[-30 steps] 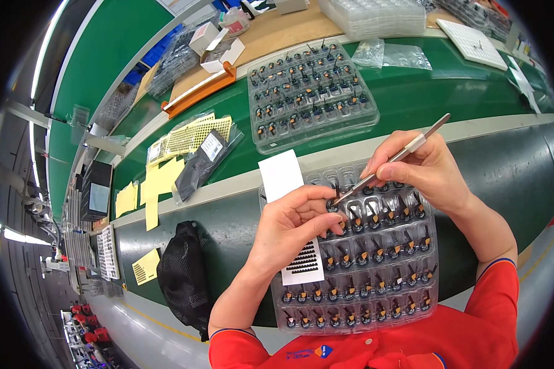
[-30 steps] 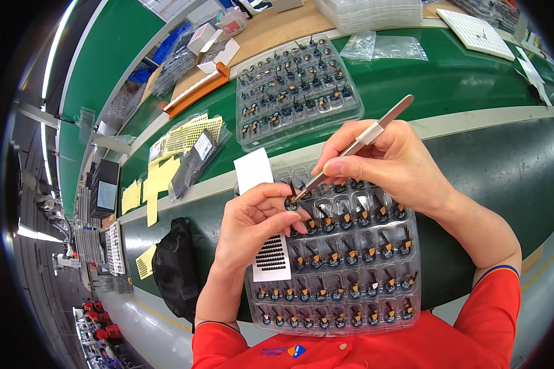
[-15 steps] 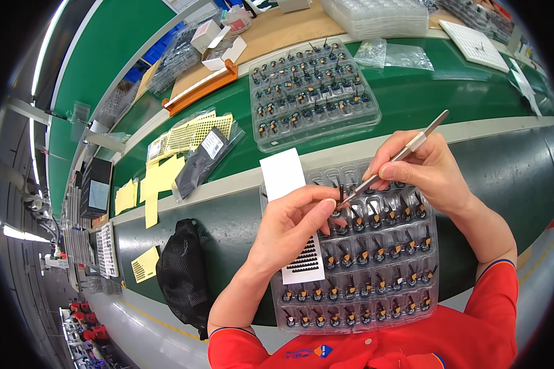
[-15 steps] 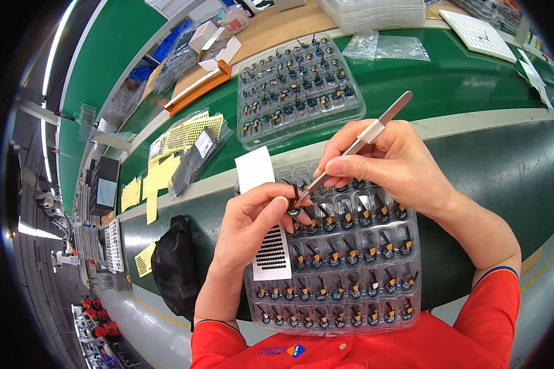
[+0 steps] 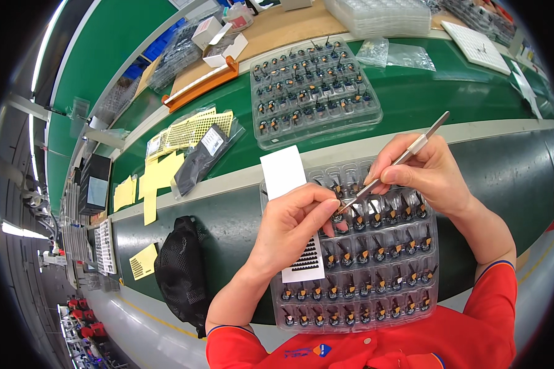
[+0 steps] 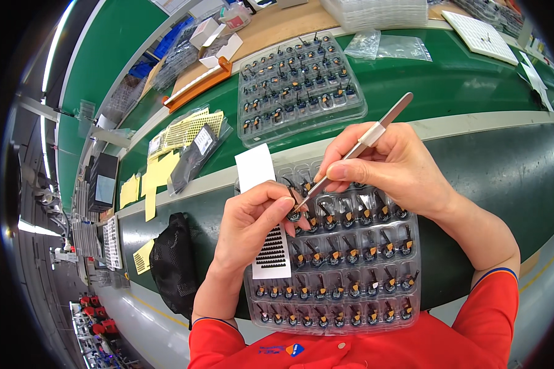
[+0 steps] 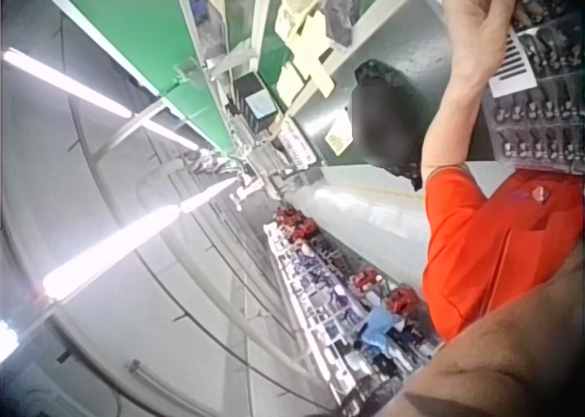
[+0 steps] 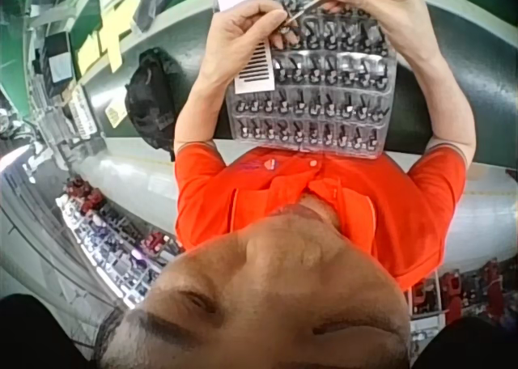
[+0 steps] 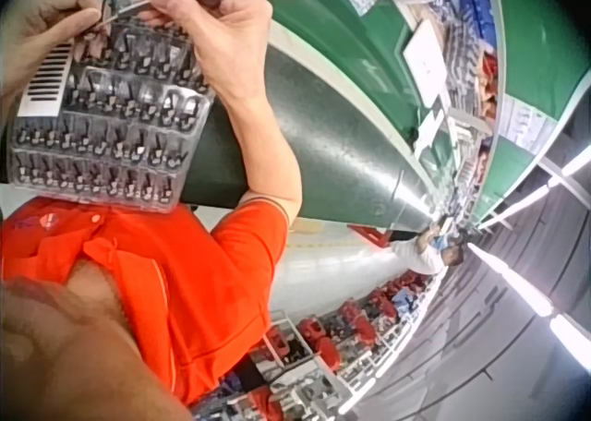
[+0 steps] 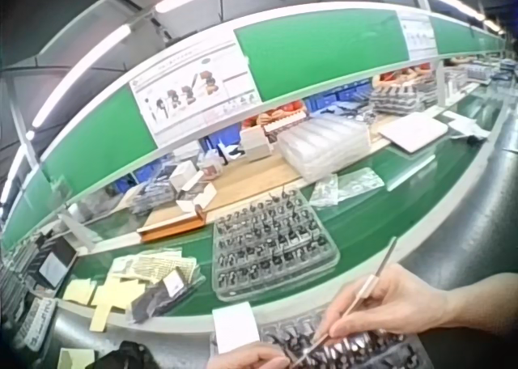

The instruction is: Using tweezers to pick small electronic components from a tray and place them onto a template sheet.

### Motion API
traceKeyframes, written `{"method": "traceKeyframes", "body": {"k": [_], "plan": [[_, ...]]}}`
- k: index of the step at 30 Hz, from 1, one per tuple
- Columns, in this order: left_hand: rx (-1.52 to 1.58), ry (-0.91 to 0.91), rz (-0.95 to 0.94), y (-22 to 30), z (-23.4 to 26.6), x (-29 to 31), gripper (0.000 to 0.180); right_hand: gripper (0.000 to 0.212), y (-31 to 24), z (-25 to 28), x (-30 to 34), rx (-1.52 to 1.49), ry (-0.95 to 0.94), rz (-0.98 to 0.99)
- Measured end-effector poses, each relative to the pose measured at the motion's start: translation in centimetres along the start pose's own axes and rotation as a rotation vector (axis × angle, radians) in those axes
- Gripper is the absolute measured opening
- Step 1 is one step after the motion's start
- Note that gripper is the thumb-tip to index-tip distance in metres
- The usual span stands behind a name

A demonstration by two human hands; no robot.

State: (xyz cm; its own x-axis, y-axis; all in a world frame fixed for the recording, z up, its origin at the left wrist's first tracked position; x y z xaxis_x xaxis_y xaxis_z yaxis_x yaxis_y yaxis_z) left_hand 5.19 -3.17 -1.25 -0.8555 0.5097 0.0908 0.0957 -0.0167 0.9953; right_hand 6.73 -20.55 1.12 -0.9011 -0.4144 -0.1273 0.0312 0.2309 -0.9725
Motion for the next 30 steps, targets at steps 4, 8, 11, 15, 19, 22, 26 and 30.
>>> {"method": "traceKeyframes", "body": {"k": [4,8,11,15,19,22,26,30], "plan": [[-0.044,-0.005,-0.041,0.2,-0.2,0.0,0.01,0.009,0.0,0.0,0.0,-0.005,-0.005,0.011],[-0.073,-0.002,-0.062,0.5,-0.3,0.1,0.01,0.01,-0.1,0.0,0.1,-0.011,-0.002,0.023],[-0.079,-0.003,-0.07,0.6,-0.3,0.1,0.01,0.01,-0.2,0.0,0.2,-0.013,0.01,0.017],[-0.063,0.023,-0.095,0.5,0.0,0.0,0.009,0.011,-0.6,-0.2,0.3,-0.01,0.006,0.034],[-0.041,0.005,-0.116,0.6,-0.2,-0.1,0.009,0.011,-0.5,0.5,0.2,0.002,0.06,0.066],[-0.071,0.004,-0.182,0.9,-0.2,0.0,0.01,0.011,-0.4,0.7,0.2,-0.016,0.086,0.059],[-0.053,-0.007,-0.191,1.1,-0.2,-0.1,0.01,0.011,-0.1,0.7,0.1,-0.021,0.088,0.04],[0.004,0.005,-0.149,1.1,-0.3,-0.1,0.01,0.01,-0.1,0.6,0.0,-0.013,0.086,0.046]]}}
Point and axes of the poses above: each hand's wrist, its own x-axis away from the middle knuckle, its own z-axis out of the back of the hand, y = z × x, the point moved 6 cm from there along -x, towards the middle knuckle, and after that the axes turned 2 degrees about -y, right-handed, at the moved point
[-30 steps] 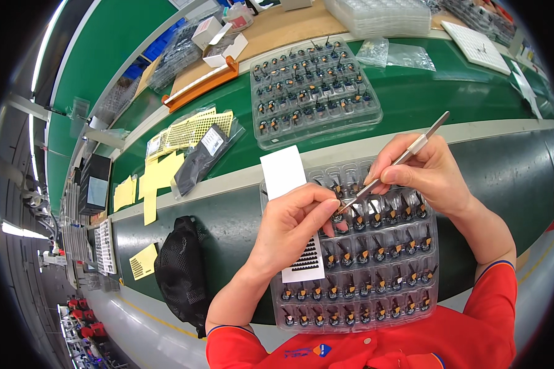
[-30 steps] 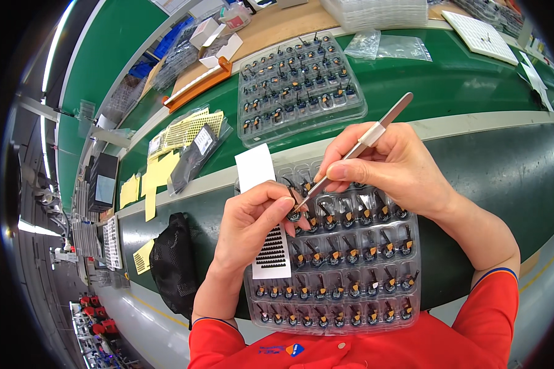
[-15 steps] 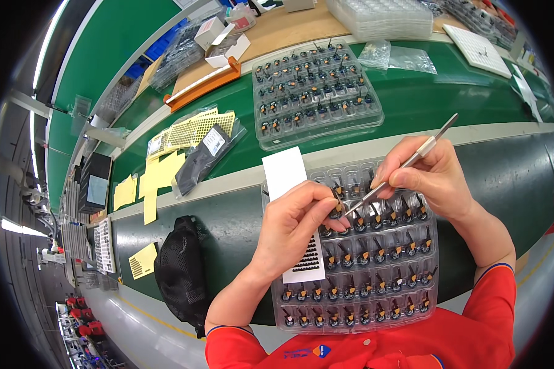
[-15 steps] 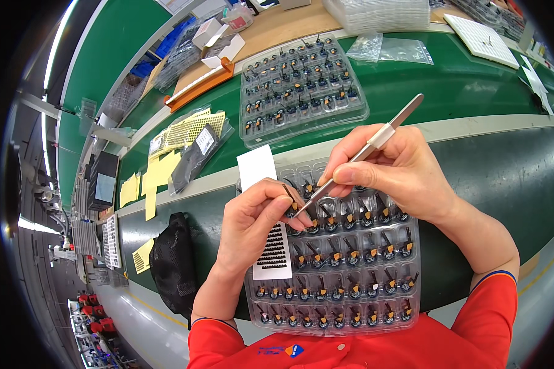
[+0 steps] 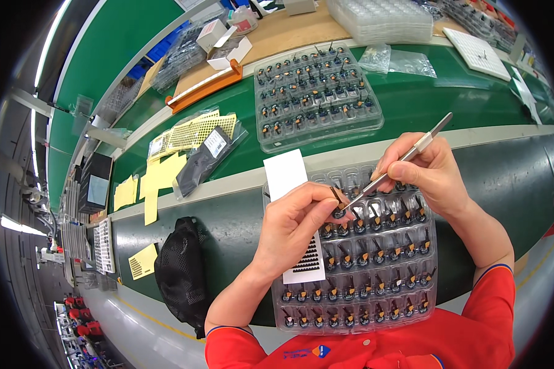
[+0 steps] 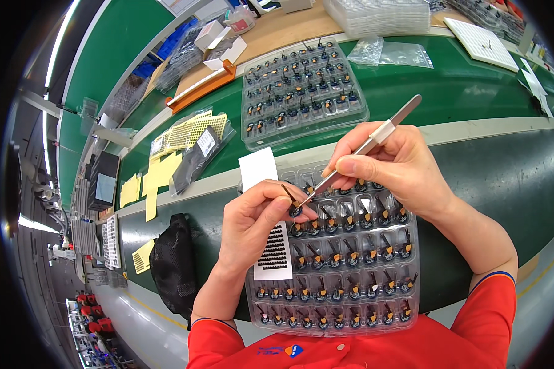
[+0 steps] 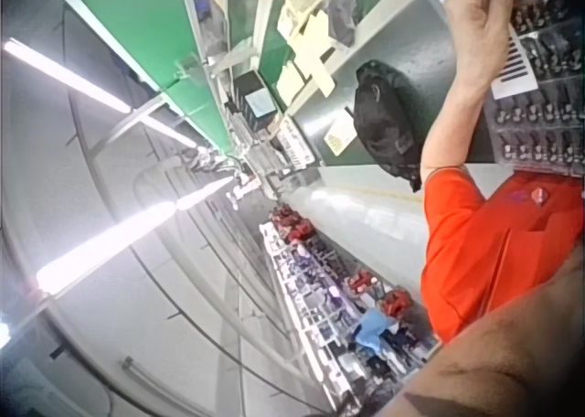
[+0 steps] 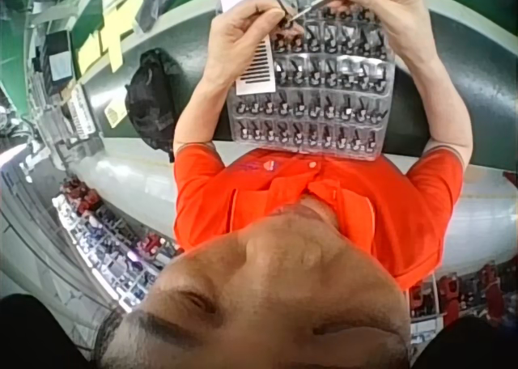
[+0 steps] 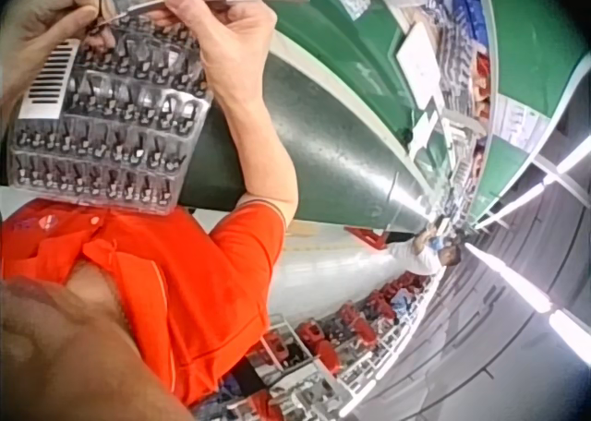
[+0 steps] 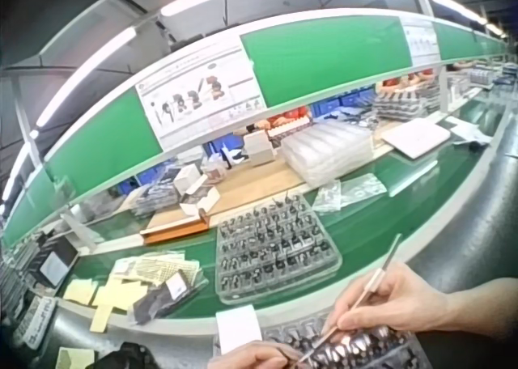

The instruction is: Using tweezers to pick small electronic components from a tray and place them onto a template sheet.

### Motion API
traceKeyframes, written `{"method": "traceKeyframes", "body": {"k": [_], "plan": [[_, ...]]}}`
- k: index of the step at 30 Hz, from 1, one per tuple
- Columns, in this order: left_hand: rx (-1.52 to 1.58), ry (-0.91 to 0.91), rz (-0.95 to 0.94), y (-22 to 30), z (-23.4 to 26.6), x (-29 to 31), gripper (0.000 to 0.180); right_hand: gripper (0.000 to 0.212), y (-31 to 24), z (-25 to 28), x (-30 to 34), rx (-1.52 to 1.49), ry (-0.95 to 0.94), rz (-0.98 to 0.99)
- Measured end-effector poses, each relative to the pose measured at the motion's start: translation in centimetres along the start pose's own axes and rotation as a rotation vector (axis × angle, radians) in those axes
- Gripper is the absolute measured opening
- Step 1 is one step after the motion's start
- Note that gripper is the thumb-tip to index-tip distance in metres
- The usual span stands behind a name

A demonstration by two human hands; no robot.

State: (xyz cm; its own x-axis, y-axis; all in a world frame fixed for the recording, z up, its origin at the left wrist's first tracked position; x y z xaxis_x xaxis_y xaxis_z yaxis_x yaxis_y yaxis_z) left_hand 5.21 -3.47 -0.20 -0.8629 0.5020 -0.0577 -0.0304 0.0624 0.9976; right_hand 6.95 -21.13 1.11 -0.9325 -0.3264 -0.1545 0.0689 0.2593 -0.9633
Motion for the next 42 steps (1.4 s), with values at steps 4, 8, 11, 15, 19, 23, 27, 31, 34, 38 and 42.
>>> {"method": "traceKeyframes", "body": {"k": [4,8,11,15,19,23,27,31,34,38,42], "plan": [[0.156,0.01,0.066,-0.54,0.19,0.07,0.006,0.01,0.05,-0.32,0.05,0.026,-0.023,0.011],[0.21,-0.002,0.089,-0.05,-0.1,0.08,0.015,0.01,0.2,-0.13,0.04,0.009,-0.015,-0.001],[0.201,0.008,0.086,-0.22,-0.04,0.05,0.023,0.009,0.26,-0.07,0.05,0.021,-0.017,0.001],[0.191,0.023,0.096,-0.63,0.26,0.08,0.031,0.009,0.29,-0.1,0.05,0.022,-0.017,0.011],[0.156,0.036,0.106,-0.53,0.45,-0.06,0.035,0.008,0.03,-0.14,0.11,0.03,-0.017,0.039],[0.172,0.046,0.09,-0.49,0.49,-0.16,0.037,0.008,-0.16,-0.07,0.11,0.088,-0.015,0.069],[0.191,0.061,0.04,-0.23,0.4,-0.14,0.037,0.009,-0.31,-0.11,0.11,0.116,-0.021,0.075],[0.184,0.036,0.029,-0.48,0.35,-0.03,0.034,0.009,-0.49,-0.14,0.15,0.124,-0.032,0.068],[0.159,0.022,0.047,-0.42,0.25,-0.01,0.032,0.009,-0.48,-0.13,0.18,0.128,-0.039,0.065],[0.128,0.033,0.086,-0.31,0.2,0.05,0.03,0.009,-0.38,-0.13,0.2,0.123,-0.043,0.065],[0.146,0.054,0.105,-0.25,0.24,0.12,0.029,0.01,-0.4,-0.12,0.27,0.1,-0.027,0.084]]}}
Point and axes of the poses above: each hand's wrist, its own x-axis away from the middle knuckle, its own z-axis out of the back of the hand, y = z × x, the point moved 6 cm from there along -x, towards the middle knuckle, and after that the axes turned 2 degrees about -y, right-handed, at the moved point
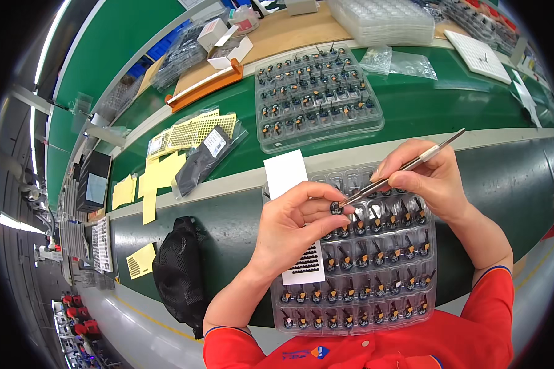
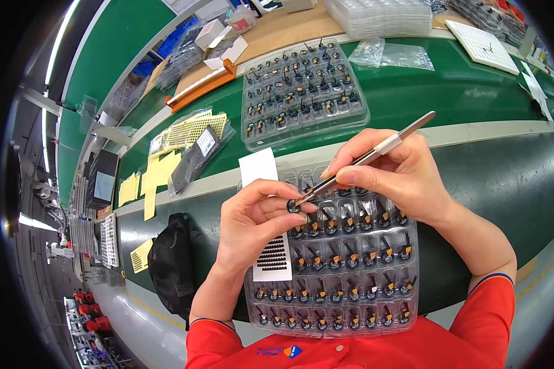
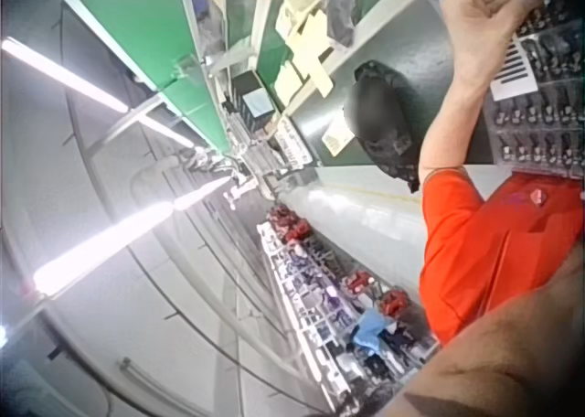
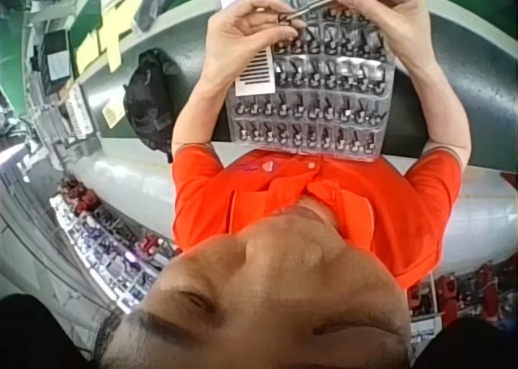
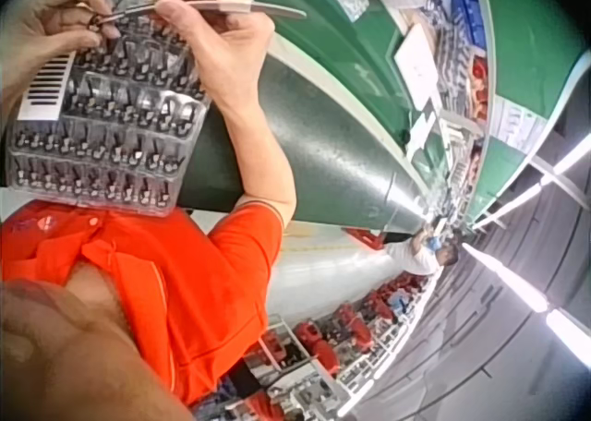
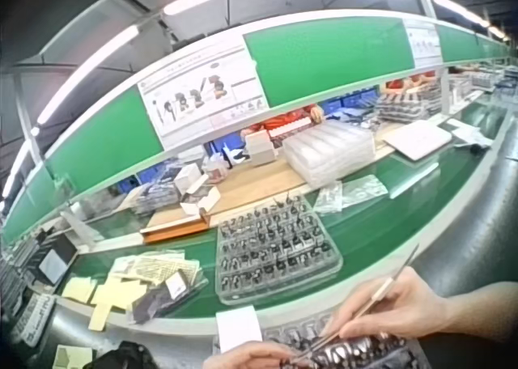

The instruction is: Using tweezers to pick small electronic components from a tray and place them onto a template sheet.

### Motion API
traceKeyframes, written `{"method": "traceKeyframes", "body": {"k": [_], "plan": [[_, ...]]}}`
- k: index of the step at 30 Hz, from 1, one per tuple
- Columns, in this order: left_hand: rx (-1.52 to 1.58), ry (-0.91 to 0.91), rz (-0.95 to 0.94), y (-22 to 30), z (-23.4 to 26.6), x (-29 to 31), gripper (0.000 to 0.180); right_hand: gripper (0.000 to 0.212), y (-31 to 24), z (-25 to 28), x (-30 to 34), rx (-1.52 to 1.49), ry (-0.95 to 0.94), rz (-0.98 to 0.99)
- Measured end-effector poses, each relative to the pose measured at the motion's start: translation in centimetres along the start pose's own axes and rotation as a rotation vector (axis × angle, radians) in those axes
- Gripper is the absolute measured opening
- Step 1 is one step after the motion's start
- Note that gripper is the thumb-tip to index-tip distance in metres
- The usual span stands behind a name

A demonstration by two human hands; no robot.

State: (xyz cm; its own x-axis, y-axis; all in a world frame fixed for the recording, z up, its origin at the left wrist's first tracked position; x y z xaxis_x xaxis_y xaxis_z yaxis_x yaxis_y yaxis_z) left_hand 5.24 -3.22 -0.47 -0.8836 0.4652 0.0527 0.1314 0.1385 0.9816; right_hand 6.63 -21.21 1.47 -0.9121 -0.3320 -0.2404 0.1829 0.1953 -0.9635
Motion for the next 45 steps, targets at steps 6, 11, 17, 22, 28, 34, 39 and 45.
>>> {"method": "traceKeyframes", "body": {"k": [6,11,17,22,28,34,39,45], "plan": [[0.006,0.009,0.011,0.03,0.01,0.03,0.029,0.011,-0.08,0.02,0.02,0.009,0.01,0.016],[-0.005,0.006,-0.003,0.04,0.04,0.01,0.029,0.011,-0.07,-0.03,0.05,0.0,0.008,0.012],[-0.023,0.013,-0.026,0.07,-0.04,0.12,0.029,0.011,0.05,-0.05,0.09,0.009,0.017,0.008],[-0.013,0.02,-0.013,-0.06,0.14,0.09,0.028,0.011,0.35,-0.08,-0.04,-0.023,0.03,0.001],[-0.009,0.022,0.006,-0.14,0.1,0.0,0.028,0.011,0.49,0.1,0.06,-0.088,0.031,-0.009],[-0.007,0.03,0.036,-0.34,0.25,-0.03,0.029,0.011,0.71,0.51,-0.08,-0.112,0.067,-0.024],[-0.008,0.039,0.021,-0.2,0.2,-0.03,0.029,0.011,0.55,0.2,-0.07,-0.035,0.051,-0.001],[-0.008,0.037,0.025,-0.17,0.18,0.02,0.029,0.01,0.46,0.09,-0.01,0.002,0.047,0.006]]}}
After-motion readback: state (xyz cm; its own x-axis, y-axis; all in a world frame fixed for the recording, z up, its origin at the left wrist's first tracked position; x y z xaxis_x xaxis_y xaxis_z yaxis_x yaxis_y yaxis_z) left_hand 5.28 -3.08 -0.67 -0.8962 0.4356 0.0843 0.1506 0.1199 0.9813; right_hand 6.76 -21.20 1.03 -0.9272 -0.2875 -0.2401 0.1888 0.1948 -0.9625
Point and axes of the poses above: each hand's wrist, its own x-axis away from the middle knuckle, its own z-axis out of the back of the hand, y = z × x, the point moved 6 cm from there along -x, towards the middle knuckle, and after that the axes turned 2 degrees about -y, right-handed, at the moved point
